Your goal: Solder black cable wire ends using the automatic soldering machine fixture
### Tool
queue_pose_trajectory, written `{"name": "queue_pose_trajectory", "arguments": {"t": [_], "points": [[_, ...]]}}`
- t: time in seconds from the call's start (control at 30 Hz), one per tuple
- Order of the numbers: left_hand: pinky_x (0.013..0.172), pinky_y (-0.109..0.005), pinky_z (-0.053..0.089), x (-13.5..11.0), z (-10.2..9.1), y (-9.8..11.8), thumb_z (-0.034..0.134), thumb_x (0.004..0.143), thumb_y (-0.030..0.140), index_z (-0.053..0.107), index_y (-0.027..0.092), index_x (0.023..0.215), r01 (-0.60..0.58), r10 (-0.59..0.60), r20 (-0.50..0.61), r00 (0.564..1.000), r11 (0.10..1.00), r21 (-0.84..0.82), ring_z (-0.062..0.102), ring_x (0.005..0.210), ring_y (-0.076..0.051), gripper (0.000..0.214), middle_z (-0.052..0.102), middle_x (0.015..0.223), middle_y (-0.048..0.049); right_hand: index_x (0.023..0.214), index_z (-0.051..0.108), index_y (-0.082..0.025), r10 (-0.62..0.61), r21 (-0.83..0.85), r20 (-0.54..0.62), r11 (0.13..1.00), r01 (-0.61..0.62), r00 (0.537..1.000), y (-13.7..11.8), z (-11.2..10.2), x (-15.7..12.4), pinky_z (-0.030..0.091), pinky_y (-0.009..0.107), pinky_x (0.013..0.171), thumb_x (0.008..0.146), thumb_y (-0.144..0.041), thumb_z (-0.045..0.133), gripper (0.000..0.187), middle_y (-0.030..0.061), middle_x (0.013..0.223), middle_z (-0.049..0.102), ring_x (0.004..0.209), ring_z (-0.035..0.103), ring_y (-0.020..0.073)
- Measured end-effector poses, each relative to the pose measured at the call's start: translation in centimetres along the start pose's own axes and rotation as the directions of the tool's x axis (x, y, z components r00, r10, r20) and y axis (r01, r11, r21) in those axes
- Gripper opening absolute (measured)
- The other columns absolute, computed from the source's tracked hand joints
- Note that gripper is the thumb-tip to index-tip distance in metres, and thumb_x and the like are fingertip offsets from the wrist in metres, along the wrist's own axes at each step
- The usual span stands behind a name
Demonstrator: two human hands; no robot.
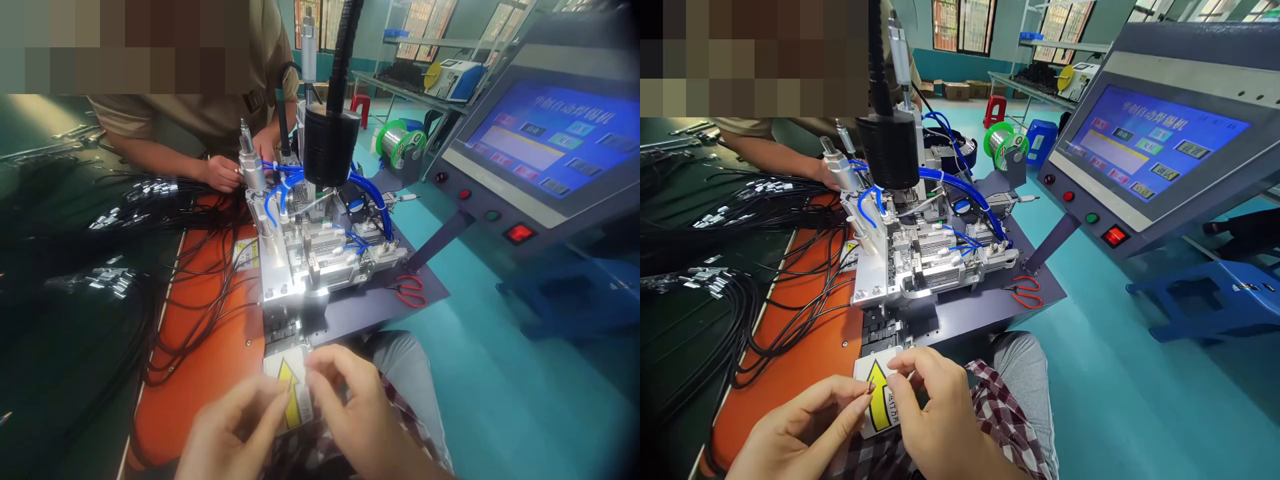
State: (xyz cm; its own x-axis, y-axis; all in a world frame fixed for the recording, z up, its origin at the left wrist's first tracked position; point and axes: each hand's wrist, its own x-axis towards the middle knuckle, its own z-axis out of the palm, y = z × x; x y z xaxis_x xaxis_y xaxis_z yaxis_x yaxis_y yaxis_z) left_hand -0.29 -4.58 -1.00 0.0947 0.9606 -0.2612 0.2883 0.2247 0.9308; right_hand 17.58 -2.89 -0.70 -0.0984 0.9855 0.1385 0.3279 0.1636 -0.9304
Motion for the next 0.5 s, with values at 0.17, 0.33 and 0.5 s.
{"name": "queue_pose_trajectory", "arguments": {"t": [0.17,0.33,0.5], "points": [[0.049,-0.017,0.048,-0.14,0.16,-0.49,0.062,0.087,0.052,0.070,0.022,0.076,0.013,-0.014,0.012,1.000,0.997,0.077,0.059,0.054,-0.013,0.033,0.066,0.064,0.0014,0.091,0.071,-0.019,-0.380,-0.212,-0.010,0.905,0.370,0.925,0.10,0.08,-0.09,0.044,0.024,0.060,0.092,-0.013,0.056,0.017,0.0012,0.073,0.071,0.062,0.062,0.0124],[0.046,-0.016,0.044,-0.22,0.26,-0.21,0.061,0.087,0.052,0.068,0.022,0.076,0.020,-0.021,0.011,1.000,0.997,0.072,0.053,0.047,-0.010,0.033,0.059,0.058,0.0042,0.086,0.072,-0.022,-0.523,-0.411,0.000,0.777,0.477,0.852,0.10,-0.04,-0.29,0.035,0.027,0.055,0.094,-0.009,0.054,0.024,-0.0024,0.075,0.075,0.056,0.060,0.0091],[0.047,-0.018,0.045,-0.60,0.27,-0.20,0.060,0.088,0.053,0.068,0.022,0.077,0.020,-0.020,0.006,1.000,0.997,0.080,0.055,0.050,-0.012,0.034,0.059,0.060,0.0036,0.096,0.071,-0.020,-0.523,-0.358,-0.039,0.803,0.477,0.852,0.80,0.25,-0.58,0.037,0.027,0.058,0.095,-0.011,0.057,0.017,-0.0013,0.081,0.076,0.066,0.067,0.0092]]}}
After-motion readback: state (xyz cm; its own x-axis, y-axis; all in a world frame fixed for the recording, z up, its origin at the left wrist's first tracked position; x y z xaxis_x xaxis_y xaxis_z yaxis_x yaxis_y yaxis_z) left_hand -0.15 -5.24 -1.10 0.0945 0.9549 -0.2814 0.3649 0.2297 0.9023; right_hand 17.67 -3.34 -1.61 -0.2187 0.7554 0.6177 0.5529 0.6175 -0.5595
